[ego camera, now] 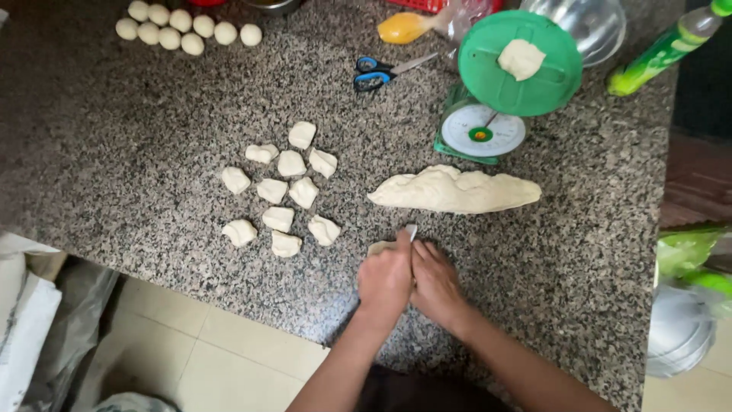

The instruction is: The person cuts a long strip of dough into smaller pieces using a plastic scraper on a granite countertop. They repeatedly place the cut pieces onto a green kitchen scale to weigh them before setting them aside.

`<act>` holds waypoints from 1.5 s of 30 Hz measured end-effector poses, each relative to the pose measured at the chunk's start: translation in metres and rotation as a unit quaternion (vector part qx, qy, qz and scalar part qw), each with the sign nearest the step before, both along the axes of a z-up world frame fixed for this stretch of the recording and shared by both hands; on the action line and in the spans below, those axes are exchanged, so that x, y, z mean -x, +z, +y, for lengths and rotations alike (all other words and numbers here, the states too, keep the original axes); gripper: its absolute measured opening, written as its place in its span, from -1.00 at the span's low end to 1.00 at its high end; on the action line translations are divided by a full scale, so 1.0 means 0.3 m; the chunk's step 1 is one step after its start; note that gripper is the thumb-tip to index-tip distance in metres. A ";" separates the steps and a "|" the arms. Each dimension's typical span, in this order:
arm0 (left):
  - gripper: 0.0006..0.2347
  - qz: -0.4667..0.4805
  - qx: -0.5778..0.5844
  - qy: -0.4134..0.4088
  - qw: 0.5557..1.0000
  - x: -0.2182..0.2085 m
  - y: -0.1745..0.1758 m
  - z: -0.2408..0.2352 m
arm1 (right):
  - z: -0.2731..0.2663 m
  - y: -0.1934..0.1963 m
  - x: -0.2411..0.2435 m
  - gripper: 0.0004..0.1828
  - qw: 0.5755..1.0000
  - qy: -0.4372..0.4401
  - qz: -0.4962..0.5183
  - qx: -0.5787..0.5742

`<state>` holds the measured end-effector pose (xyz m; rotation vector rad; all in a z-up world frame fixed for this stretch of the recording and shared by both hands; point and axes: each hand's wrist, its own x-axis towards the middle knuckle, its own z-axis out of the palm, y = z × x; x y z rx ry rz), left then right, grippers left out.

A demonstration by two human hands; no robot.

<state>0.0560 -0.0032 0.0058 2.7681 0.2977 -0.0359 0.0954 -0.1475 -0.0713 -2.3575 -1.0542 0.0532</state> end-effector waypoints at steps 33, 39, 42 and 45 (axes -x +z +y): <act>-0.50 0.156 0.030 0.107 0.982 0.256 -0.087 0.171 | -0.170 0.733 -0.807 -0.25 0.917 -0.257 -0.257 -0.162; -0.63 0.127 0.078 0.098 0.984 0.262 -0.089 0.165 | -0.106 0.802 -0.883 0.05 0.945 -0.312 -0.015 0.092; -0.62 0.174 0.041 0.112 0.978 0.248 -0.077 0.178 | -0.078 0.805 -0.958 -0.03 0.939 -0.326 0.017 0.104; -0.59 0.165 0.037 0.107 0.980 0.246 -0.047 0.170 | -0.088 0.650 -1.117 -0.30 0.945 -0.267 -0.120 0.148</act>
